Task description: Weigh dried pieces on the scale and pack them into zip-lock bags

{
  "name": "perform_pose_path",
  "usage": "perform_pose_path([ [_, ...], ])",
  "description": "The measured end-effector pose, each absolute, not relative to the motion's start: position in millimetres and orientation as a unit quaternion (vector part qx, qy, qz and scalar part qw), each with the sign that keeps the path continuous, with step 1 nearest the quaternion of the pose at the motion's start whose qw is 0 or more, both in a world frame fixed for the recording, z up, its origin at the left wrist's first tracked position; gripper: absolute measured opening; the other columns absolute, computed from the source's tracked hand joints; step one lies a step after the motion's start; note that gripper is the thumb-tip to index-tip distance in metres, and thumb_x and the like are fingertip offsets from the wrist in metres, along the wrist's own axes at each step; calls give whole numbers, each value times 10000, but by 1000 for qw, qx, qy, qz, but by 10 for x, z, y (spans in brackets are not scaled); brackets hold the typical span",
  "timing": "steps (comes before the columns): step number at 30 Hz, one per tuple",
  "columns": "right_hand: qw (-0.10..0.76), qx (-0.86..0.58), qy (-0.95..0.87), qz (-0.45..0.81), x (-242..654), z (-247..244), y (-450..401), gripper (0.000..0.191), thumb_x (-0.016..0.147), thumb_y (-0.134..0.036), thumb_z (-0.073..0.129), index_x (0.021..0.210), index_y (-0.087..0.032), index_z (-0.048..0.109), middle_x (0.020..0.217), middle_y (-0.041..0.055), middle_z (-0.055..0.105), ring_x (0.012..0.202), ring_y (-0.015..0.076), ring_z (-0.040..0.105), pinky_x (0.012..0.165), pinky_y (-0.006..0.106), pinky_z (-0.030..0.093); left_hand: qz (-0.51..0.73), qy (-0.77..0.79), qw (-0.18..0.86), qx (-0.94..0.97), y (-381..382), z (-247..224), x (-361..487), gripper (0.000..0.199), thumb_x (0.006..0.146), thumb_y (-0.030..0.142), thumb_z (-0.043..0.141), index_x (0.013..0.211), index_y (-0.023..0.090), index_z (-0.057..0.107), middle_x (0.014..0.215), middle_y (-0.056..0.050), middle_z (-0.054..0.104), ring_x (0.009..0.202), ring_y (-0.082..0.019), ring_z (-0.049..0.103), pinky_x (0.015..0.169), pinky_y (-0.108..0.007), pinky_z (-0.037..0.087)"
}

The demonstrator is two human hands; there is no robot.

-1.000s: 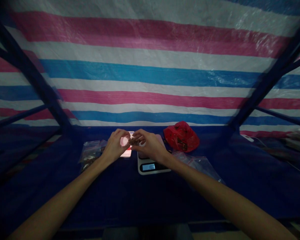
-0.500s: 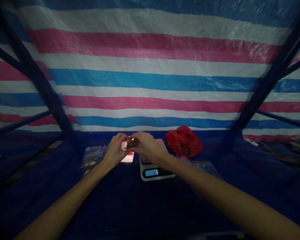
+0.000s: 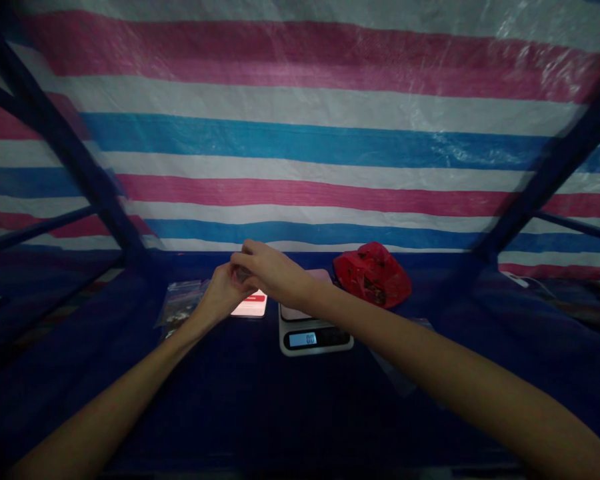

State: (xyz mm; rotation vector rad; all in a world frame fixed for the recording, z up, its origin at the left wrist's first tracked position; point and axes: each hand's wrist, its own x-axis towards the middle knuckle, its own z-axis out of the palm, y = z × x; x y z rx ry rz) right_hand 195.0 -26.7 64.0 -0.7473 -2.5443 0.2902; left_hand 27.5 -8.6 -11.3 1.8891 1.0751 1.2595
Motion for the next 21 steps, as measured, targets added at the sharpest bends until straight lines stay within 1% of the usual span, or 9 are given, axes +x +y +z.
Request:
perform_pose_path([
  [3, 279, -250, -917, 139, 2000, 646, -225, 169, 936, -66, 637, 1065, -167, 682, 1051, 61, 586, 976, 181, 580, 869, 307, 461, 496, 389, 332, 702, -110, -84, 297, 262, 666, 213, 737, 913, 143, 687, 849, -30, 708, 772, -172, 615, 687, -262, 469],
  [8, 345, -226, -896, 167, 2086, 602, -126, 201, 903, -135, 745, 1101, -140, 705, 990, 44, 593, 910, 161, 585, 819, 285, 467, 505, 389, 400, 658, -126, -99, 335, 277, 668, 251, 771, 904, 148, 669, 836, -27, 698, 739, -159, 619, 676, -257, 484],
  [11, 351, -212, -897, 166, 2119, 617, -82, 180, 917, -161, 739, 1094, -150, 708, 1016, 47, 609, 937, 160, 594, 837, 289, 464, 501, 394, 437, 634, -159, -78, 350, 310, 657, 288, 808, 894, 149, 664, 820, -23, 692, 714, -151, 616, 668, -257, 490],
  [14, 351, -215, -897, 160, 2137, 628, -50, 160, 926, -153, 727, 1085, -167, 711, 1031, 43, 619, 962, 160, 598, 843, 287, 454, 484, 402, 454, 632, -206, -35, 362, 308, 685, 343, 818, 864, 149, 659, 763, -10, 667, 647, -127, 575, 617, -243, 467],
  [16, 354, -221, -894, 164, 2139, 615, -36, 158, 922, -158, 735, 1078, -168, 712, 1021, 37, 623, 939, 154, 596, 827, 282, 448, 474, 402, 463, 632, -229, -20, 366, 310, 706, 368, 819, 850, 151, 651, 744, -6, 656, 625, -119, 557, 584, -234, 447],
  [18, 364, -226, -887, 172, 2136, 597, -35, 168, 909, -181, 757, 1070, -162, 714, 1000, 34, 626, 914, 149, 590, 812, 279, 448, 474, 401, 472, 627, -243, -24, 366, 320, 711, 369, 830, 856, 153, 645, 749, -7, 654, 636, -120, 562, 572, -227, 437],
  [21, 415, -245, -856, 187, 2169, 601, -74, 197, 883, -220, 788, 1057, -170, 708, 1012, 33, 651, 914, 149, 593, 800, 278, 459, 478, 400, 479, 618, -260, -37, 358, 315, 746, 345, 832, 929, 165, 650, 788, -5, 651, 699, -124, 581, 599, -215, 447],
])
